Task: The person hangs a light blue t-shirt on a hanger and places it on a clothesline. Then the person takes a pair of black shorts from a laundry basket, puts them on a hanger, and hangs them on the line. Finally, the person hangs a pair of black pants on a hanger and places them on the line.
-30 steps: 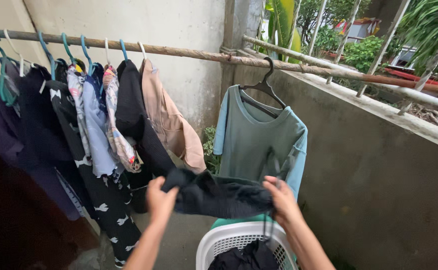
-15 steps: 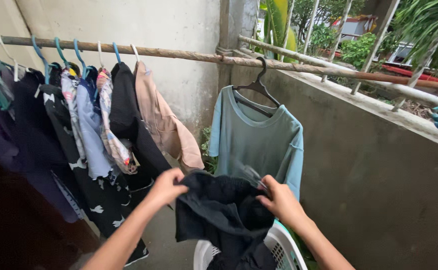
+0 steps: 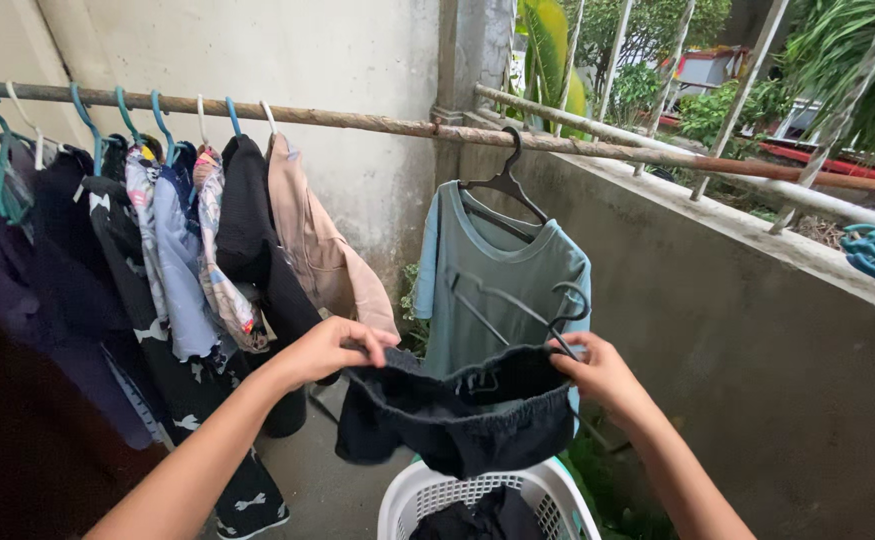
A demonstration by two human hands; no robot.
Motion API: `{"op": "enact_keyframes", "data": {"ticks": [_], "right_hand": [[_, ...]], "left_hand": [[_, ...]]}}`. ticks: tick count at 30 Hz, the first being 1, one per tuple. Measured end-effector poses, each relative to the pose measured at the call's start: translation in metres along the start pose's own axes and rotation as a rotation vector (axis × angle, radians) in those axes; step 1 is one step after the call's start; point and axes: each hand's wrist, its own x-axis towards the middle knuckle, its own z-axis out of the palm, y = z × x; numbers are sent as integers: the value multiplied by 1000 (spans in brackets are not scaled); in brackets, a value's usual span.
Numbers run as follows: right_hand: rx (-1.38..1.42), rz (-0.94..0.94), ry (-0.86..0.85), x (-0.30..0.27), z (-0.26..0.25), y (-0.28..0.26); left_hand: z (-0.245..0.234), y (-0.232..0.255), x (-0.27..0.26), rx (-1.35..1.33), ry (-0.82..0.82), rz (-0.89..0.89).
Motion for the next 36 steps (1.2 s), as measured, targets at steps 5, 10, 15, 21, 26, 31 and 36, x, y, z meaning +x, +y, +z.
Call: {"op": "enact_keyframes", "data": {"ticks": [5,10,15,21,26,31,36], "right_hand": [[419,194,-165,-14,7,-28],[645,216,-85,-20,31,-51],[743,156,-149,-4,36,-57],[598,186,-199,-4,51,-68],[448,148,-113,-9,44,-82],[47,-101,96,-14,31,-70],[-37,-322,44,-27,45,-40]], "left_hand": [[24,4,-7,500,91,-111],[58,-23,-8,706,230,-132],[117,-33,5,439,331,252],[158,21,10,167,341,21],[165,14,21,320,290,-145],[136,-12,44,-215,183,-50],[108,12,57,-650,193,-228]]}}
